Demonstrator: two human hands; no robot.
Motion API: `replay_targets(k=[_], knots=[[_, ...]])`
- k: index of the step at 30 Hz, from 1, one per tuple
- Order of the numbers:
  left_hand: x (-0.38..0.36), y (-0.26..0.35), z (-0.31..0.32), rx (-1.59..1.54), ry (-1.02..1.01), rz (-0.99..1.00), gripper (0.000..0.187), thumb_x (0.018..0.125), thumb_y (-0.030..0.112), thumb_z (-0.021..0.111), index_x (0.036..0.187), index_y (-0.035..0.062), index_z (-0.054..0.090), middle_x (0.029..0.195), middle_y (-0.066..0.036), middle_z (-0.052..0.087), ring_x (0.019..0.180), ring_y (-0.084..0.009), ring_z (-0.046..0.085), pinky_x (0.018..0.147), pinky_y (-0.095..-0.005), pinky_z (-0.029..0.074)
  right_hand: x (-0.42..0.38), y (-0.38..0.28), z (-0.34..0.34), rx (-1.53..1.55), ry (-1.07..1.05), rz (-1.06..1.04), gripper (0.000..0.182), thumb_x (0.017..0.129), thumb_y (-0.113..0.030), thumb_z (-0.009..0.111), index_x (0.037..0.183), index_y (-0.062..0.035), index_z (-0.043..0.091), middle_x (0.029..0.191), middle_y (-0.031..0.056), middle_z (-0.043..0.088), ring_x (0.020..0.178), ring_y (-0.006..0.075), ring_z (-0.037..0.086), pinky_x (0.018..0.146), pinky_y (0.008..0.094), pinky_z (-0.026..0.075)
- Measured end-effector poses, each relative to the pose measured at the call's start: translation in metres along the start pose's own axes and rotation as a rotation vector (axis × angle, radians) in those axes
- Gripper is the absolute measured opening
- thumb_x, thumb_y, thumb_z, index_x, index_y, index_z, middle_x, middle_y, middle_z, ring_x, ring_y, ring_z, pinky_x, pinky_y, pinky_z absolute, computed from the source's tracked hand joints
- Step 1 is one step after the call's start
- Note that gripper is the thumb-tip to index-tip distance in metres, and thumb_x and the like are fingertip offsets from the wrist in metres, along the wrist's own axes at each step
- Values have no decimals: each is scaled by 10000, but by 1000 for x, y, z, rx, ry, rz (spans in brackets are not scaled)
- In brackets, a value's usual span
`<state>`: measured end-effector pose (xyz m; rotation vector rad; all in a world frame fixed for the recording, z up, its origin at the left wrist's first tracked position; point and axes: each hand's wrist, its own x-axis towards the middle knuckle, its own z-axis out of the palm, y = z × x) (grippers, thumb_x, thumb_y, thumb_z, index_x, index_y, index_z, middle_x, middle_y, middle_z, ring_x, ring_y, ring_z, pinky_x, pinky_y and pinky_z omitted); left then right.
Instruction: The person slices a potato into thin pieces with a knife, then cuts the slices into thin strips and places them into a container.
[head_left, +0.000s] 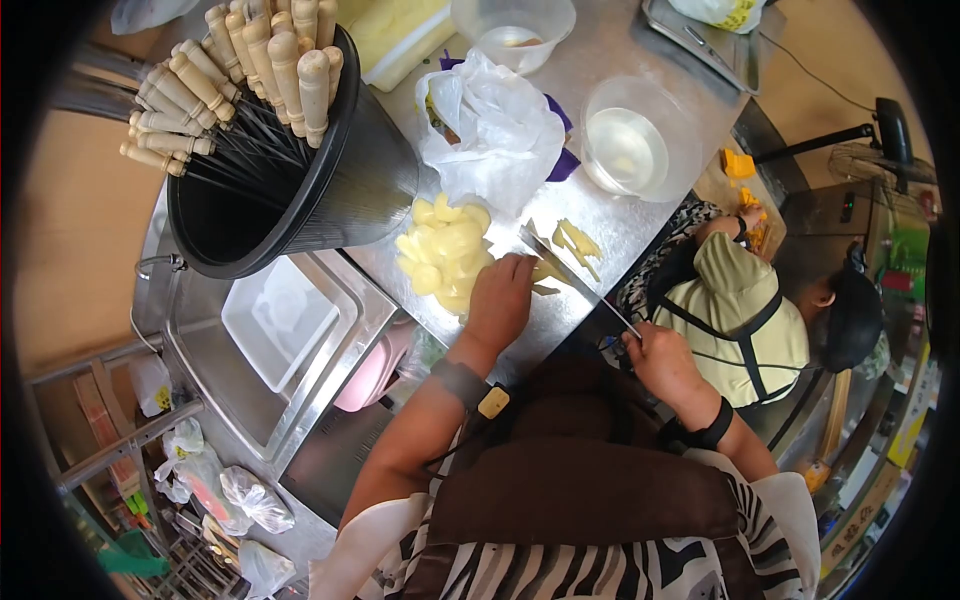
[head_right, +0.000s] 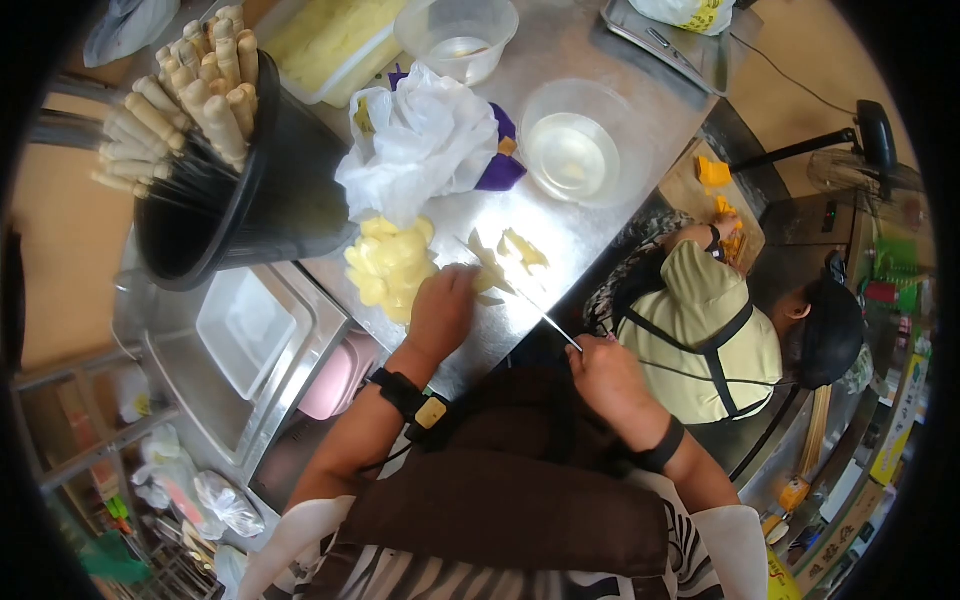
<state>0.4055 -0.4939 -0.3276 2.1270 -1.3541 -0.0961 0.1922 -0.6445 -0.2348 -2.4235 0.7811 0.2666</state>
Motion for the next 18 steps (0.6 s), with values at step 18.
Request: replay_targets(k=[18], knots=[[-23,-3,-23,-168,143,-82,259,801,-30,613,1042,63,614,1034,-142,631,907,-340,638,780,-426,516,-32,19,-9,264,-212,138,236,923,-238,641,843,-19,675,731,242,639,721,447,626,657,496,501]])
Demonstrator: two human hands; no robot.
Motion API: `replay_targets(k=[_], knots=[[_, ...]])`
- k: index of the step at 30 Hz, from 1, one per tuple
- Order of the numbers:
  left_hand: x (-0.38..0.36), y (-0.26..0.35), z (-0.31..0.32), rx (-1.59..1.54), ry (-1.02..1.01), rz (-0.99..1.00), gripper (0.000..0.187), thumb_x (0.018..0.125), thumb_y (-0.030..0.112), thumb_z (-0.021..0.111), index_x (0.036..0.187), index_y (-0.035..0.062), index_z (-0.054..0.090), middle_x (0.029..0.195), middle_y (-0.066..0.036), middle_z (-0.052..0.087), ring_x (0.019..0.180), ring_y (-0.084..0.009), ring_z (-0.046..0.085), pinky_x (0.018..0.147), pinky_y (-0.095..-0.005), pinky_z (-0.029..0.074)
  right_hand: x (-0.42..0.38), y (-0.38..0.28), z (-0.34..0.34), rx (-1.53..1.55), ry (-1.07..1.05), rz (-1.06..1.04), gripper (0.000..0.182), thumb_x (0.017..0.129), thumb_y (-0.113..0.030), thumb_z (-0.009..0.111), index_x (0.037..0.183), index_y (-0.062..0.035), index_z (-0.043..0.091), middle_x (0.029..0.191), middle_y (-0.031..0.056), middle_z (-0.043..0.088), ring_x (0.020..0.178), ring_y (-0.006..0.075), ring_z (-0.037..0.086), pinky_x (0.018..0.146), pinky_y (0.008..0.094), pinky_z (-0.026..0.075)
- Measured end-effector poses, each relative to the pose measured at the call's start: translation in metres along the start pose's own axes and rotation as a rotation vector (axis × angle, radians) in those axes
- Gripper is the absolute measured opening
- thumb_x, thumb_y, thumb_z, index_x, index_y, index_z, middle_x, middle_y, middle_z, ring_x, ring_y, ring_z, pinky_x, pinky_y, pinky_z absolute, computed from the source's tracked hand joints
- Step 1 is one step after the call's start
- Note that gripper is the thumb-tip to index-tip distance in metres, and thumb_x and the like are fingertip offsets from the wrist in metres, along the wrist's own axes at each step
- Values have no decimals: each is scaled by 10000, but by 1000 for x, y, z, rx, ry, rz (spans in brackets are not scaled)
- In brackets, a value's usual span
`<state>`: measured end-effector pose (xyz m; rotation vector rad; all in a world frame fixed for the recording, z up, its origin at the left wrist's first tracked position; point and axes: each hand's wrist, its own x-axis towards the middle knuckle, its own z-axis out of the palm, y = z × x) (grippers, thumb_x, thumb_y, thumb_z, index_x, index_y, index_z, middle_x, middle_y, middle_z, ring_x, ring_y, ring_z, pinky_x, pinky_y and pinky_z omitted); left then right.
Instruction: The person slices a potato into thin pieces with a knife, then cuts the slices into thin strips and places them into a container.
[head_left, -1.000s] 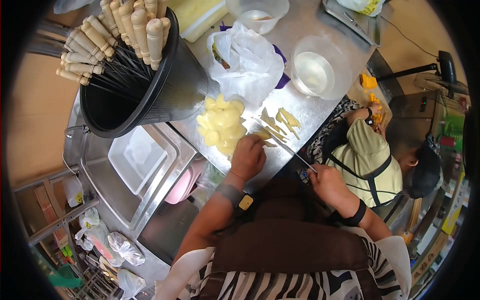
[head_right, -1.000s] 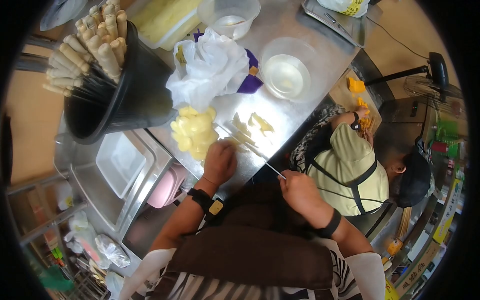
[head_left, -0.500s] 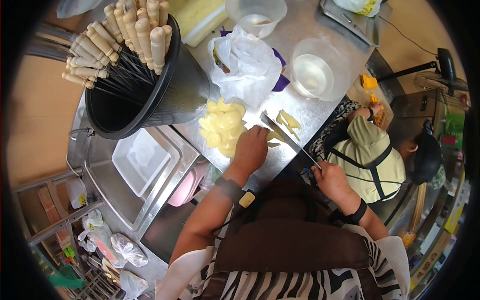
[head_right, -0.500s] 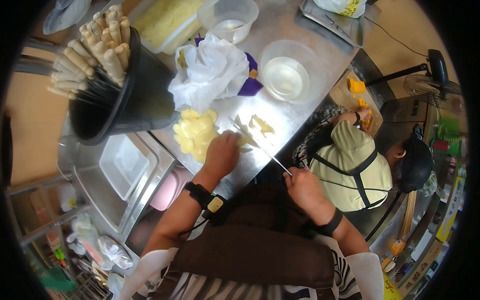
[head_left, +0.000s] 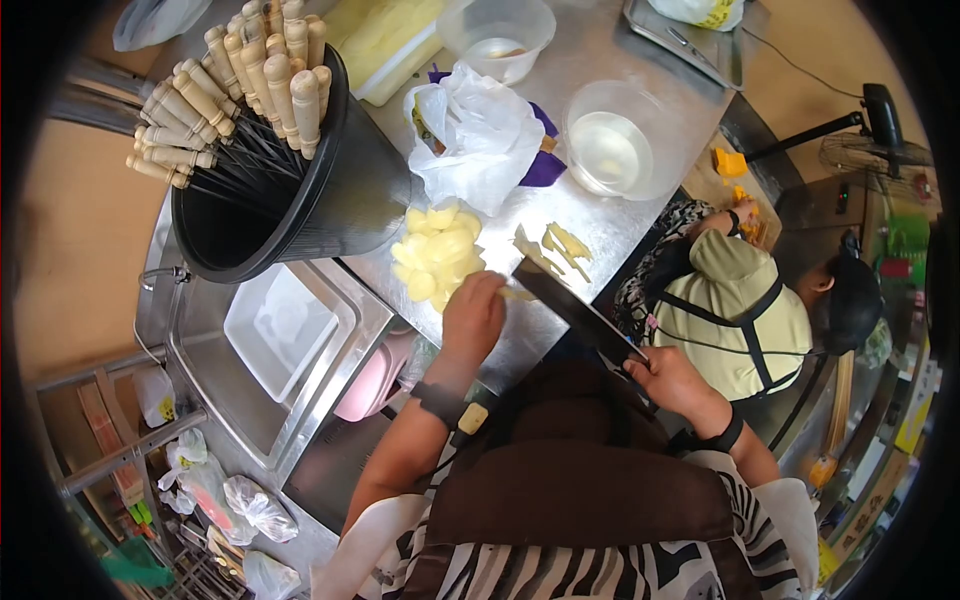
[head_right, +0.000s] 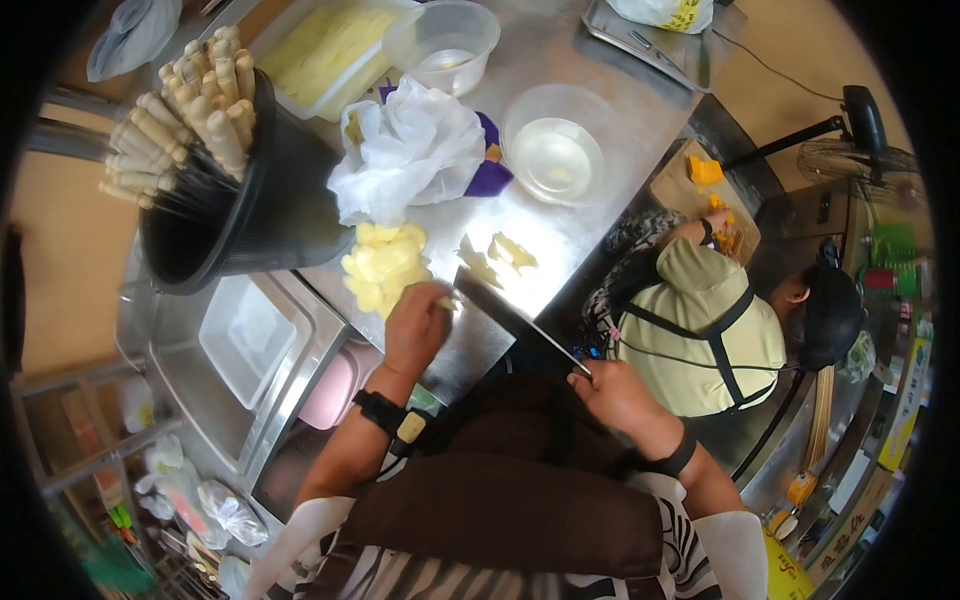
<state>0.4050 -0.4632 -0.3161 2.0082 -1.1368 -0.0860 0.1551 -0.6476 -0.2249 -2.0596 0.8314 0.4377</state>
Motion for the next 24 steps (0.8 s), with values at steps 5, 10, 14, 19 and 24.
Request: replay_targets(k=[5,10,14,19,24], knots=[[-16,10,-11,7,106,-39,246,781,-71,632,995,49,642,1007,-141,631,921,-341,637,779,-411,528,5,20,8,-72,-136,-35,252,914,-260,648,861,-16,686,727,243,639,728,448,628,665,488,509],[-5,13,25,-19,19,113,171,796,-23,614,947,51,643,967,-118,623,857,-339,626,705,-432,507,23,19,8,8,91,-95,249,926,-219,622,827,7,662,759,252,645,742,456,628,702,497,515],[-2,14,38,149,-2,154,208,780,6,593,974,62,641,1045,-97,621,940,-312,613,747,-421,490,25,9,8,-37,103,-71,251,934,-207,637,839,25,640,769,260,644,747,462,627,677,493,496],[-6,3,36,181,-55,187,262,757,-10,604,1007,52,646,1076,-93,621,965,-306,608,780,-407,496,24,5,11,-109,157,-101,245,946,-220,615,851,6,634,788,250,652,755,461,629,679,513,500],[-1,-5,41,65,-112,227,234,757,-17,622,980,40,661,1030,-94,643,925,-298,626,775,-394,521,21,-3,14,-181,135,-104,239,954,-232,585,845,-22,611,769,223,663,743,438,647,684,520,519]])
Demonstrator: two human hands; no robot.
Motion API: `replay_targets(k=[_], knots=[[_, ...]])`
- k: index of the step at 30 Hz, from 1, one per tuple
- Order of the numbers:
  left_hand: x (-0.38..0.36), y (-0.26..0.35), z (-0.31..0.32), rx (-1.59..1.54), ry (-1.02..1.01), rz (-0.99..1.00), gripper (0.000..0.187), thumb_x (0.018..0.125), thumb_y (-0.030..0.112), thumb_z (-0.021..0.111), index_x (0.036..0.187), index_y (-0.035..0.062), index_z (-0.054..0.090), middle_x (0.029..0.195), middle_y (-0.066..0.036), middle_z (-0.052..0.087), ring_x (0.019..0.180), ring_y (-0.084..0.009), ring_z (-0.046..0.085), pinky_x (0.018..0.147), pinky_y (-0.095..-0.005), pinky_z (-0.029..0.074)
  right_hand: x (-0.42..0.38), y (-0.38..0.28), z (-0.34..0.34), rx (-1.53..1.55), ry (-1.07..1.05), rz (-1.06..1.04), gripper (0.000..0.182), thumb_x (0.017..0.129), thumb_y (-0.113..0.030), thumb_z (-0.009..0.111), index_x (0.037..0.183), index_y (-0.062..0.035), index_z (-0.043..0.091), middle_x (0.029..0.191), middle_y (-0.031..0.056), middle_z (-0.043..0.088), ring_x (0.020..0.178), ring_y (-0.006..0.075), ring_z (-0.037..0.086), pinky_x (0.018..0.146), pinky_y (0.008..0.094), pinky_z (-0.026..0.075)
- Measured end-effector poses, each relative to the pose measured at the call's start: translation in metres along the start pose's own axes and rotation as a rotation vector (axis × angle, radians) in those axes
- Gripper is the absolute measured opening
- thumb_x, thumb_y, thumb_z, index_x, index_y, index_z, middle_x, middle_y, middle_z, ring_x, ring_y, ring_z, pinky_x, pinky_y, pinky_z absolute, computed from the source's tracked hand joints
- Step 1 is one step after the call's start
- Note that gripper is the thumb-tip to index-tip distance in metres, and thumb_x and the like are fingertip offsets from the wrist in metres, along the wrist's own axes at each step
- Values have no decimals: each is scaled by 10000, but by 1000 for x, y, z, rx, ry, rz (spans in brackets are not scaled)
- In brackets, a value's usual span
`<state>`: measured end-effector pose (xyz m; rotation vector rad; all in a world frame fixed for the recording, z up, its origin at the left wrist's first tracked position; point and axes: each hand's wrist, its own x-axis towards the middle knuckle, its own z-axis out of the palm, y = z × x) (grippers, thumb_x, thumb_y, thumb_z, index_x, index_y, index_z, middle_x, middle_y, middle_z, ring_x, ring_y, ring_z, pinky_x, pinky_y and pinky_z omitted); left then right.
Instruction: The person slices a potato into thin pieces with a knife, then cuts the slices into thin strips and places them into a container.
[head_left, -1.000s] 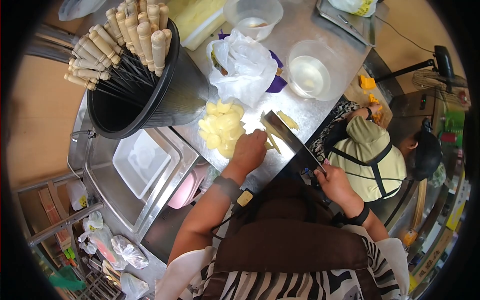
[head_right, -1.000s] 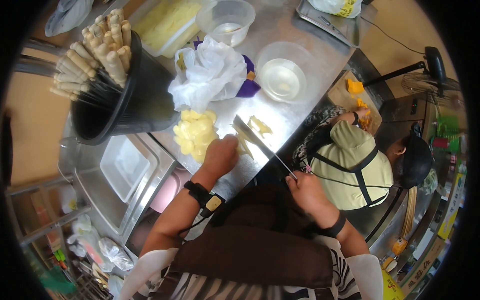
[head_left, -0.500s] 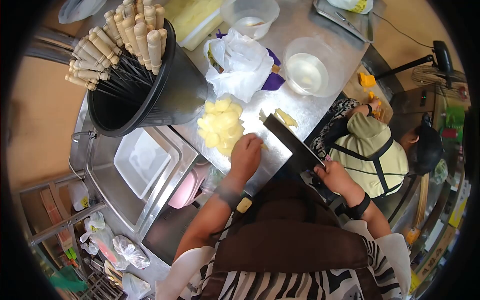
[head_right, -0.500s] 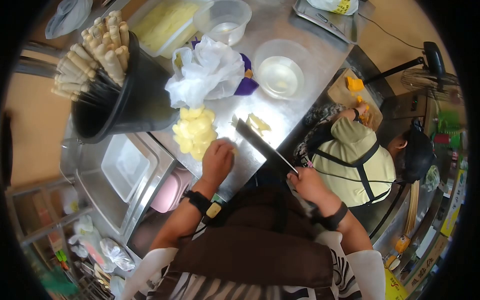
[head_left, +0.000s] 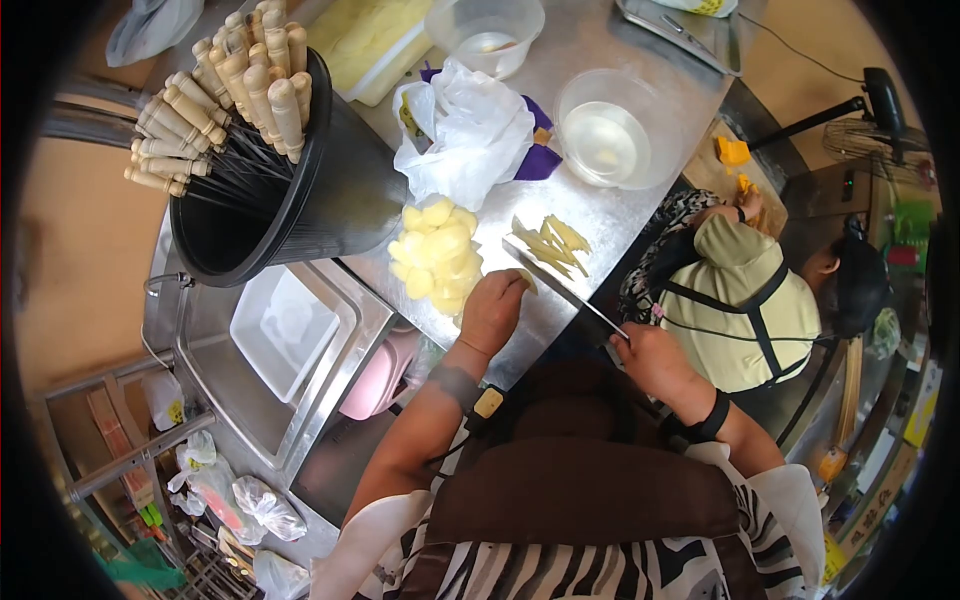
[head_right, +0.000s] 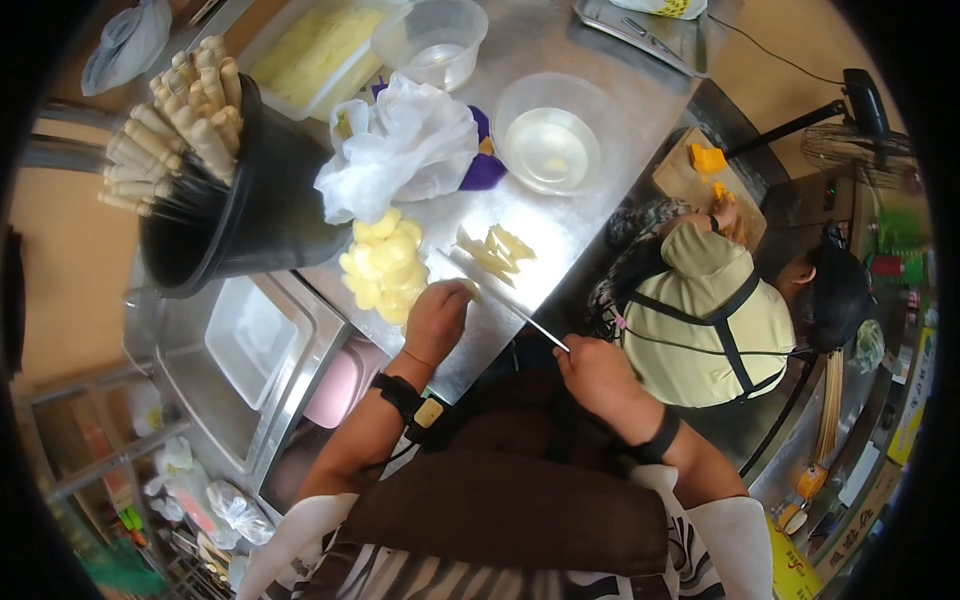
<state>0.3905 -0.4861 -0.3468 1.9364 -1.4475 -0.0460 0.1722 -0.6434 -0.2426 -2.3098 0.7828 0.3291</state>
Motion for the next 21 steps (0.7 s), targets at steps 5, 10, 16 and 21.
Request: replay_targets(k=[5,10,16,21], knots=[[2,2,1,18,23,-14,184,767,-13,627,941,31,667,1002,-93,653,919,-287,642,753,-379,539,0,-10,-7,-96,-19,-27,253,960,-246,584,851,-18,598,768,223,659,722,440,638,657,523,508],[2,0,2,12,45,-15,180,769,-14,629,939,32,668,1005,-92,655,913,-285,645,741,-376,543,13,-8,0,-137,-64,-26,244,964,-235,575,856,-18,599,757,225,660,720,437,642,653,523,510],[1,-1,1,-17,76,-15,164,784,-8,646,943,28,670,995,-93,652,908,-287,647,742,-377,542,16,-1,5,-112,-20,-107,236,972,-225,552,866,-19,598,721,220,658,698,422,654,647,516,521],[-1,-3,6,-14,74,-35,165,784,-2,660,947,27,670,985,-95,648,906,-285,646,741,-379,540,4,-14,-11,-132,-82,-36,253,973,-232,551,856,-13,600,725,223,660,702,423,654,654,522,520]])
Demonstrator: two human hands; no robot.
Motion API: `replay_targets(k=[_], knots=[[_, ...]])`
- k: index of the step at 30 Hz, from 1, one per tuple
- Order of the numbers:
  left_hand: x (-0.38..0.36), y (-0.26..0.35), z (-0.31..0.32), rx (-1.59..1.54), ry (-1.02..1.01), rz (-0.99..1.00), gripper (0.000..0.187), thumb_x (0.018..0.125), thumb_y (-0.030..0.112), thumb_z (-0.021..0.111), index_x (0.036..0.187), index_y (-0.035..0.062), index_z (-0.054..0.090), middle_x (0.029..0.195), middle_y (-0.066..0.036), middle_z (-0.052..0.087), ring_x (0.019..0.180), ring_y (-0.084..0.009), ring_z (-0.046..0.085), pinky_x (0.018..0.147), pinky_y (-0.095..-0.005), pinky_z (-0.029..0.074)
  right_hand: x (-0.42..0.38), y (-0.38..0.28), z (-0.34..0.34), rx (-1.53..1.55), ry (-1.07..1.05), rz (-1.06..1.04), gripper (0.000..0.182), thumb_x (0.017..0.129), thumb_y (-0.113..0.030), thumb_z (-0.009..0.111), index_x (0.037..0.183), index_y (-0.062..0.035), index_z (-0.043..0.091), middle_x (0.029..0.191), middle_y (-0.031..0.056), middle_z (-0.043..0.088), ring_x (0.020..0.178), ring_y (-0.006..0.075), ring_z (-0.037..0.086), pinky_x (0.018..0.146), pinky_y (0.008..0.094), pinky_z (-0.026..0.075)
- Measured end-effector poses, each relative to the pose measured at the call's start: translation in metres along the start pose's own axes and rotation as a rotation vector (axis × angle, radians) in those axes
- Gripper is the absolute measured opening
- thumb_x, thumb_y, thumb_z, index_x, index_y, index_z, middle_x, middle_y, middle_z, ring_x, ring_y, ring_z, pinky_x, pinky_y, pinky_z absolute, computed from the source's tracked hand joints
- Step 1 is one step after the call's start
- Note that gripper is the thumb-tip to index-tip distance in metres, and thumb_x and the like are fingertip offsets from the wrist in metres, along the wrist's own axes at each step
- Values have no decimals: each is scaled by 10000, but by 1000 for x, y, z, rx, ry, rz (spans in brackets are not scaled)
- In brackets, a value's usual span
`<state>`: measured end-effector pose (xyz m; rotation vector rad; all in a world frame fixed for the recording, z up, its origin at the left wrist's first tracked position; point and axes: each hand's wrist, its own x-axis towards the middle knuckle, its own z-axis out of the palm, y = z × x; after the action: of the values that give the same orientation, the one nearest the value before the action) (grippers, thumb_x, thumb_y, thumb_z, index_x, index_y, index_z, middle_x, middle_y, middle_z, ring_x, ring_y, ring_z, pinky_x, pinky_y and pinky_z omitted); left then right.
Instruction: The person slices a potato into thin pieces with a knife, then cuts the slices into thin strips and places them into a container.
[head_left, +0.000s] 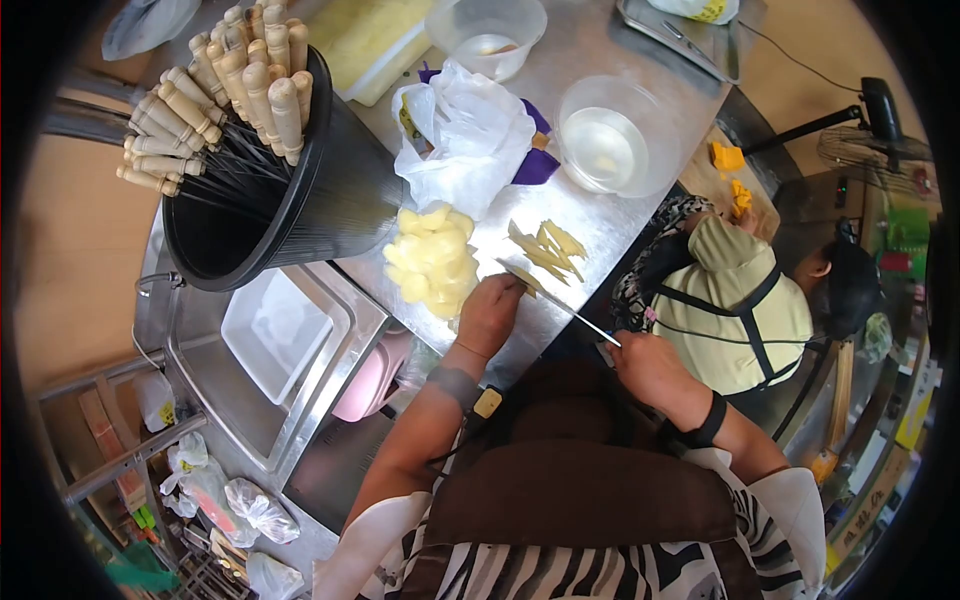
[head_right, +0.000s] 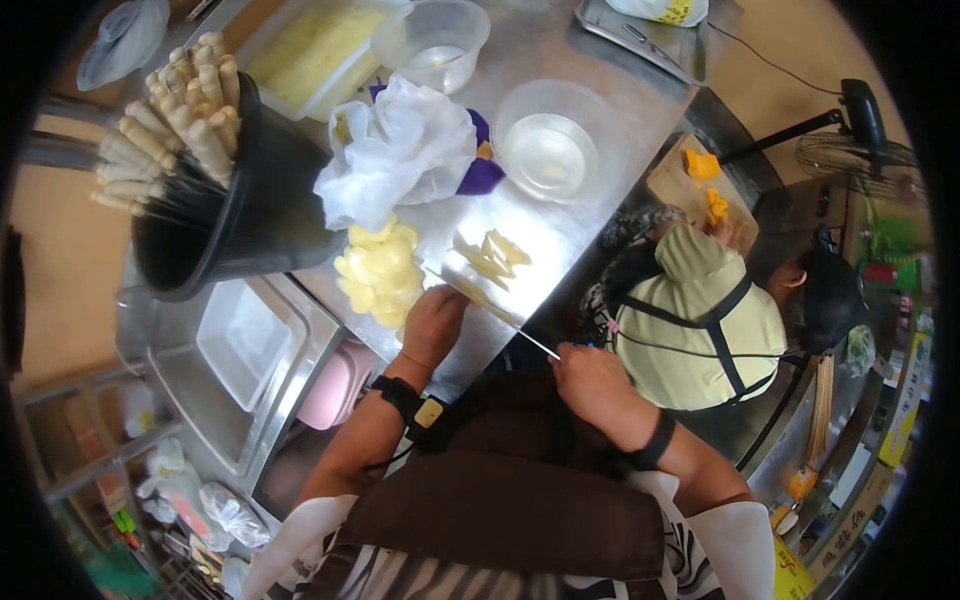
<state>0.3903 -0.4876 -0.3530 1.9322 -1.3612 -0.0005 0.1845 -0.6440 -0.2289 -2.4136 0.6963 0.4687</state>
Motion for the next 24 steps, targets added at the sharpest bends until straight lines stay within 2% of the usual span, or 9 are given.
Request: replay_targets(k=[5,8,15,20,24], knots=[[2,1,-3,-13,56,19,184,774,-23,650,946,39,666,981,-92,646,895,-286,649,734,-375,543,25,12,29,11,41,-10,267,973,-261,568,871,-22,632,723,230,653,699,443,638,665,533,502],[1,1,-4,-24,42,21,190,768,-29,644,946,35,663,982,-89,646,891,-285,650,734,-369,545,20,11,21,93,51,-7,282,973,-266,568,862,-14,631,724,236,650,706,445,638,667,537,500],[2,1,-2,-16,60,13,164,767,-27,645,921,25,660,985,-92,645,905,-287,647,738,-368,544,15,1,5,15,-66,41,278,974,-240,558,853,2,621,749,243,658,729,444,647,683,534,515],[3,1,-6,-2,87,28,162,763,-22,652,914,36,667,947,-95,636,888,-289,637,724,-383,532,30,7,29,108,63,-35,294,976,-259,562,845,-8,641,737,247,650,710,457,630,671,529,502],[0,-2,-3,1,73,19,166,762,-21,660,914,43,670,929,-94,634,867,-293,634,713,-385,526,7,5,5,81,-8,15,306,978,-261,553,843,2,631,757,245,660,748,456,644,701,531,518]])
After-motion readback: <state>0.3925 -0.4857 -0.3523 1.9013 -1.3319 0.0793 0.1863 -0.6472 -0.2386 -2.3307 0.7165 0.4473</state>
